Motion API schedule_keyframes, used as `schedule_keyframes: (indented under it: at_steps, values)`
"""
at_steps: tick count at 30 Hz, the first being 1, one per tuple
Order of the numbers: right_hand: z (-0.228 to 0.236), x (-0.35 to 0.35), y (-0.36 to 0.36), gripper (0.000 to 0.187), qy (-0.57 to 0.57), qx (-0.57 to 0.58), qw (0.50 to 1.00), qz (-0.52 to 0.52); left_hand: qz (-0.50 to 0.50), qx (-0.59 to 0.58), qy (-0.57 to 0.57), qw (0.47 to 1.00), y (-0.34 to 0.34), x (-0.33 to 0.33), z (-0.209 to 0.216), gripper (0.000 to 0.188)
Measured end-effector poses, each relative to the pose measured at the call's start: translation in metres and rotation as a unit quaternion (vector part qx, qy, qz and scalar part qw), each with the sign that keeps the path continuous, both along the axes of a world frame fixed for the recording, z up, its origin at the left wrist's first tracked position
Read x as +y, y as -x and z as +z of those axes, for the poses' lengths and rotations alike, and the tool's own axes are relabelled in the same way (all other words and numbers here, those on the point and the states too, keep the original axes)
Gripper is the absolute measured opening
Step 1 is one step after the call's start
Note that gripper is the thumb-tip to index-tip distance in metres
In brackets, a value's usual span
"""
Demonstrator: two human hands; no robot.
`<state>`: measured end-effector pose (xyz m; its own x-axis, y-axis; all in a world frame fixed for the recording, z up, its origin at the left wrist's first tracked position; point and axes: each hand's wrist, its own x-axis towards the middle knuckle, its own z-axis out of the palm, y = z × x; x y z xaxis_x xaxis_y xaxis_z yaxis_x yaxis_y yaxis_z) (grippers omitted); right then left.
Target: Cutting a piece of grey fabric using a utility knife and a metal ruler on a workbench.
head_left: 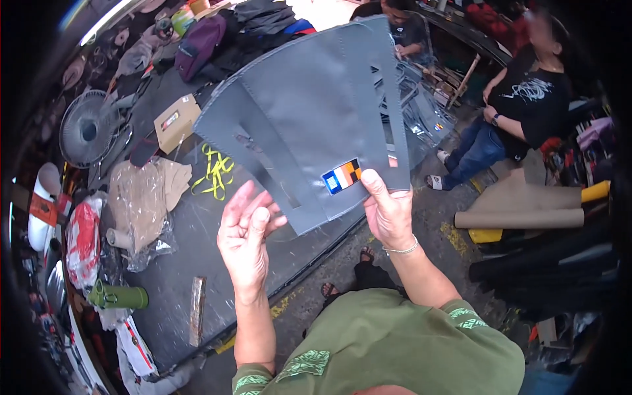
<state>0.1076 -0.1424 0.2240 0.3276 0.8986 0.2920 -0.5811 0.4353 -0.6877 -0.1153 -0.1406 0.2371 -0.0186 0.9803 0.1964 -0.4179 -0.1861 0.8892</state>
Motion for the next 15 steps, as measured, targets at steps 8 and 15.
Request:
schedule_keyframes:
  at_steps: [8,15]
  values:
    - [0.000,-0.005,-0.008,0.034,0.019,-0.047,0.998,-0.034,-0.012,0.004,0.017,1.000,-0.013,0.003,-0.006,0.052]
    - [-0.141,-0.025,-0.052,0.059,0.242,-0.045,0.968,0.057,-0.097,0.111,0.184,0.972,-0.045,-0.002,-0.127,0.049]
